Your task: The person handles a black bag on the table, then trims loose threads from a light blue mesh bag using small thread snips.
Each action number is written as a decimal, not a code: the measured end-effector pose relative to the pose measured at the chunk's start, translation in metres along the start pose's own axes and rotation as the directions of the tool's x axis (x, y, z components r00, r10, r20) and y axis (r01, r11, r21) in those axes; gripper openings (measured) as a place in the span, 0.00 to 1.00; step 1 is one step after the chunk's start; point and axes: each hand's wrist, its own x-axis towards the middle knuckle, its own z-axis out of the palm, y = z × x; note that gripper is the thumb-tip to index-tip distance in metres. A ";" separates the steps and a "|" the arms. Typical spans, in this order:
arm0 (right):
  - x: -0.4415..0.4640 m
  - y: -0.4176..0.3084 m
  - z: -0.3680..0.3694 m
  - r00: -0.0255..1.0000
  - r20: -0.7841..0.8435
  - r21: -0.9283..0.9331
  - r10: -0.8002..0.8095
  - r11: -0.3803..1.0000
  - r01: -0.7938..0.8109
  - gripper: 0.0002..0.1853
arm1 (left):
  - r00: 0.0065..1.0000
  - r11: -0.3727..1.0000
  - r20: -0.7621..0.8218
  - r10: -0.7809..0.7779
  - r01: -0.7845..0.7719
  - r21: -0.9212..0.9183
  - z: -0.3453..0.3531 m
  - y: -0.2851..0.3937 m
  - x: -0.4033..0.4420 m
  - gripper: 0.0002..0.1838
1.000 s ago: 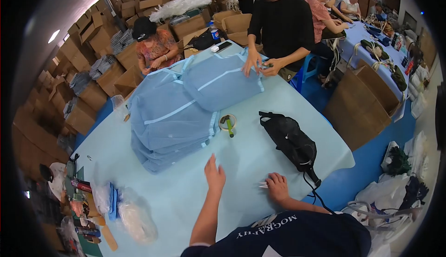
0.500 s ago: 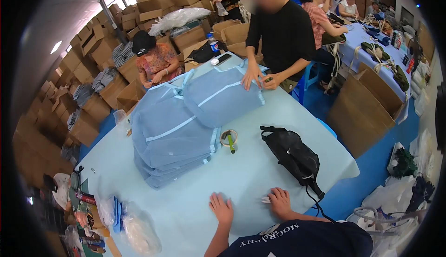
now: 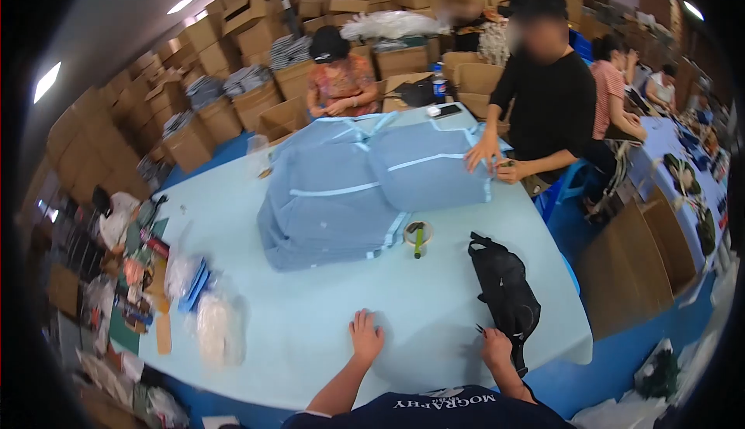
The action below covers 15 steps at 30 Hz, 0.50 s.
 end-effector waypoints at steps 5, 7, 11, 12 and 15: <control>-0.018 -0.020 0.010 0.996 -0.081 -0.020 -0.036 0.999 0.035 0.10 | 0.998 0.997 -0.050 -0.048 0.051 0.053 0.007 0.012 -0.017 0.21; -0.022 -0.020 0.014 0.992 -0.120 0.010 -0.036 0.999 0.037 0.12 | 0.997 0.999 -0.067 -0.026 0.029 0.043 0.008 0.012 -0.021 0.21; -0.019 -0.010 0.011 0.983 -0.152 0.056 -0.107 0.992 0.116 0.10 | 0.996 0.999 -0.086 -0.023 0.026 0.035 0.002 0.017 -0.022 0.21; -0.014 -0.007 0.011 0.988 -0.130 0.079 -0.082 0.992 0.093 0.09 | 0.996 0.999 -0.092 -0.018 0.022 0.041 0.002 0.017 -0.021 0.21; -0.001 -0.001 0.012 0.999 -0.048 0.055 0.001 0.998 0.001 0.06 | 0.994 0.999 -0.112 -0.014 0.020 0.045 0.006 0.014 -0.022 0.20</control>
